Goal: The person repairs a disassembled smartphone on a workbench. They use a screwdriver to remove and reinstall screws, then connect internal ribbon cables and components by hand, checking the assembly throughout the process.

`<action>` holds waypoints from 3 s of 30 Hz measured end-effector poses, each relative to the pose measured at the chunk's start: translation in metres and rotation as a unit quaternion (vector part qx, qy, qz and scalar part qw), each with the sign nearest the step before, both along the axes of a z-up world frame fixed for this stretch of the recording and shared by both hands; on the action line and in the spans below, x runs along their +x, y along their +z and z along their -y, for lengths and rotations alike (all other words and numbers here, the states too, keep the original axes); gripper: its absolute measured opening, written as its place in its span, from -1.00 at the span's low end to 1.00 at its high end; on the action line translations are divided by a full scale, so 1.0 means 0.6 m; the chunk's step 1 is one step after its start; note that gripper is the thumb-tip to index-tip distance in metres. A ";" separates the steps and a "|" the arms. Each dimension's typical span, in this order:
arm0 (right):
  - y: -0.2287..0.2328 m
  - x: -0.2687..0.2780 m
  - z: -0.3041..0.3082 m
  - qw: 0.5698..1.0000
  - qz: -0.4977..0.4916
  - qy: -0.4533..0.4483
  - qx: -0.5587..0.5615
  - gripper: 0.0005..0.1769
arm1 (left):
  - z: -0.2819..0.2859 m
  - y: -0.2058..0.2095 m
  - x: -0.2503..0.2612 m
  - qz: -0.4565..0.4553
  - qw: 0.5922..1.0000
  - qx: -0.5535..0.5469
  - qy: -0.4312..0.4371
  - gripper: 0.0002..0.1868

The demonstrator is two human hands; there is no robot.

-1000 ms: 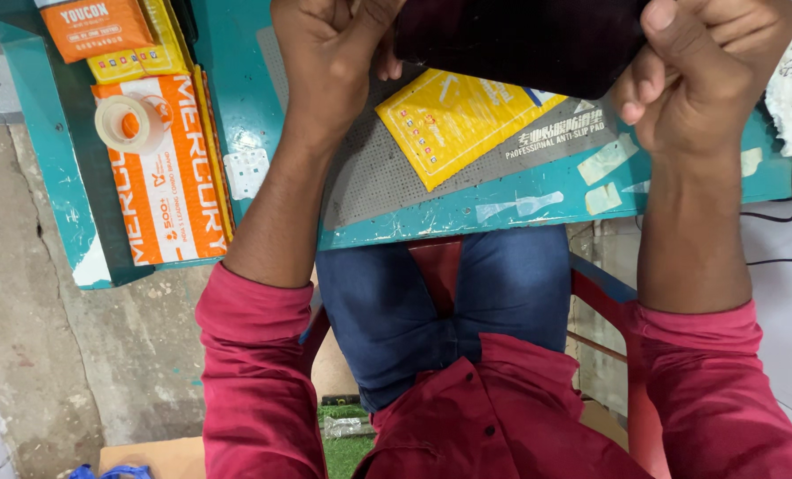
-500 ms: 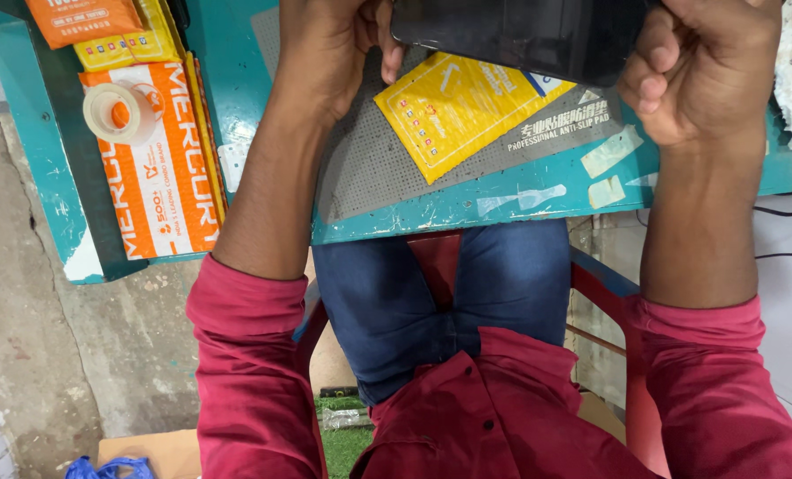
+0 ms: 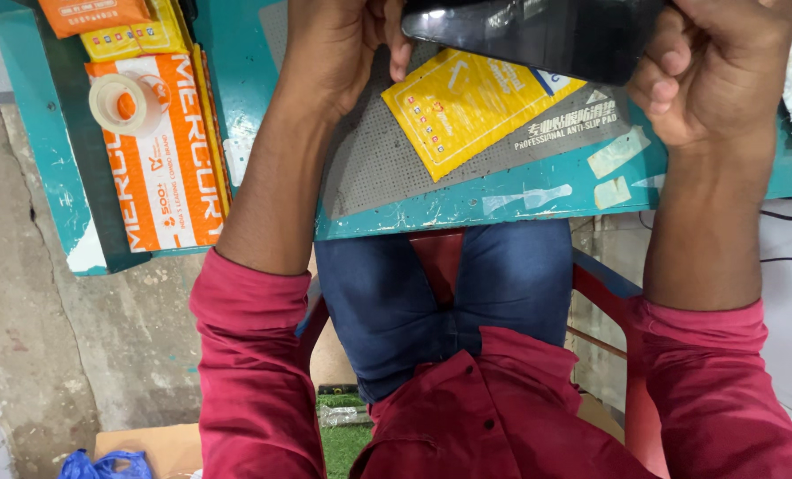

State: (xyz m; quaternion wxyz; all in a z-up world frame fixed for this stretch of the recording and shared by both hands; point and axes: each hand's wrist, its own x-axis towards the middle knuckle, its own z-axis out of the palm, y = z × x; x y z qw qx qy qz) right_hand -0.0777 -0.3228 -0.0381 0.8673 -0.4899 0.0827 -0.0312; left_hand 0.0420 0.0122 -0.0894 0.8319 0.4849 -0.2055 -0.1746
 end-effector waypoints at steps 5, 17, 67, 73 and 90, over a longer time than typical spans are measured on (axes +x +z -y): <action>0.011 0.000 -0.005 1.000 0.000 0.011 -0.017 -0.65 | 0.005 -0.014 0.006 0.003 1.000 -0.020 -0.013 -0.61; 0.006 0.003 -0.009 0.995 0.037 0.025 -0.091 -0.62 | 0.004 0.019 -0.007 0.092 0.981 0.158 0.065 -0.66; 0.058 -0.034 -0.101 0.667 0.206 0.005 -0.716 -0.58 | -0.020 0.096 -0.205 0.433 0.687 0.566 0.144 -0.05; 0.052 -0.060 -0.092 0.741 0.187 0.036 -0.643 -0.72 | -0.048 0.107 -0.208 0.410 0.715 0.554 0.118 -0.10; 0.041 -0.040 -0.041 0.683 0.259 -0.005 -0.683 -0.77 | -0.064 0.100 -0.211 0.372 0.738 0.554 0.103 -0.07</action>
